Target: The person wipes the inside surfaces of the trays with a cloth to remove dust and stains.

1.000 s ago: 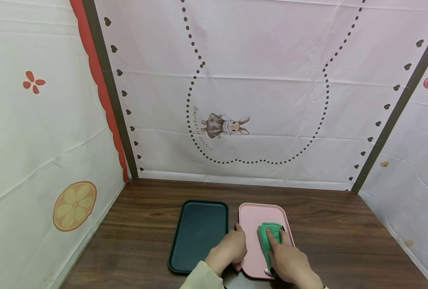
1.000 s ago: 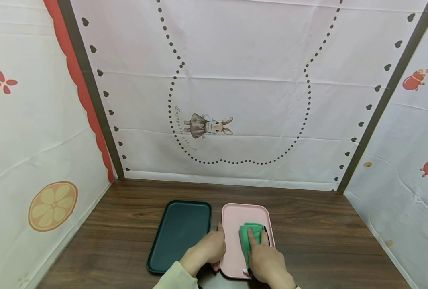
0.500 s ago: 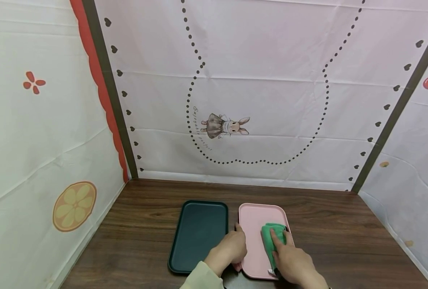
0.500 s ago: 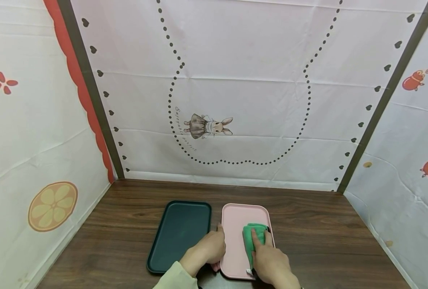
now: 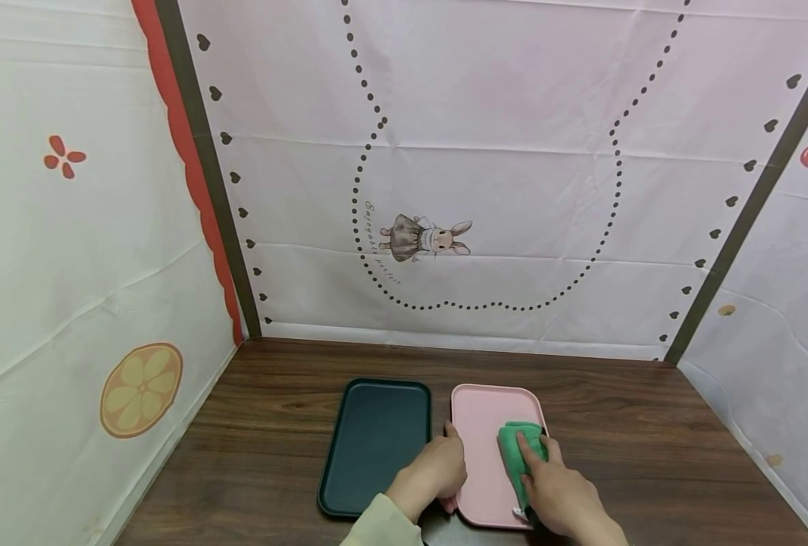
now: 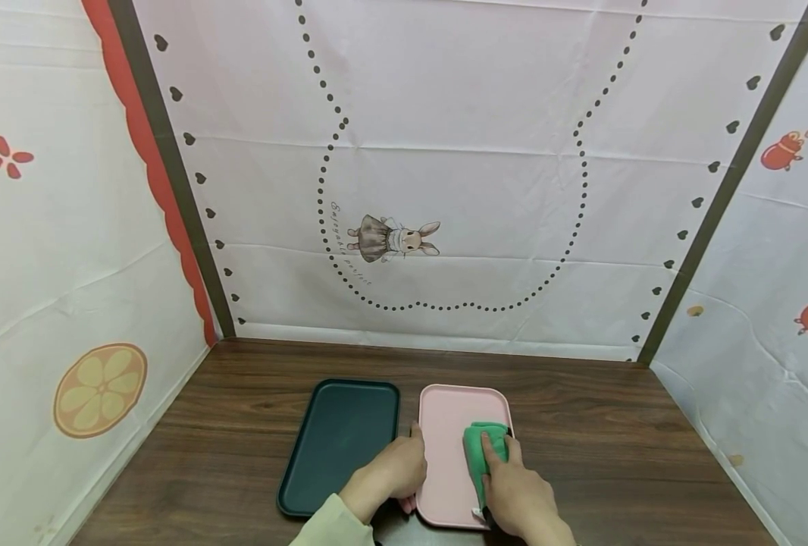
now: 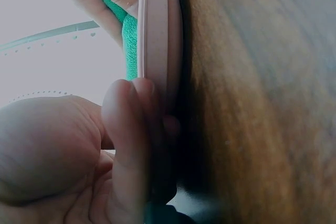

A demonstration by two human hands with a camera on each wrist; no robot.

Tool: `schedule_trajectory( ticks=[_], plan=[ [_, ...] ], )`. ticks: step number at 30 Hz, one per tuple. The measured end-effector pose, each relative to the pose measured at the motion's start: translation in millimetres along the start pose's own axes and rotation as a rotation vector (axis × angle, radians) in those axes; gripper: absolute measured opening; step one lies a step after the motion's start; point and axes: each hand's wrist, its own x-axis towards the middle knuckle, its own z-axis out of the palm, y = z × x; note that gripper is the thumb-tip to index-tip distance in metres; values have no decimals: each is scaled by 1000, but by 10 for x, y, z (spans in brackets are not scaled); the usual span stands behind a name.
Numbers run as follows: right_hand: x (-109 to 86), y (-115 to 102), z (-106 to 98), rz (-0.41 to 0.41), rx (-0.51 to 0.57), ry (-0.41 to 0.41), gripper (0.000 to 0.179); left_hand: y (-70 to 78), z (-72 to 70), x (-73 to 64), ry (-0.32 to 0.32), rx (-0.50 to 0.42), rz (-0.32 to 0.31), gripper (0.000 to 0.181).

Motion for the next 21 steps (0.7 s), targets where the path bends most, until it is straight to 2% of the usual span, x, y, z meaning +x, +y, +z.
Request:
schedule_trajectory(
  ticks=[10, 21],
  plan=[
    [27, 6, -9, 7, 9, -21, 62, 11, 0, 8, -3, -3, -8, 73],
    [68, 13, -28, -23, -15, -18, 63, 26, 13, -12, -6, -19, -25, 73]
  ],
)
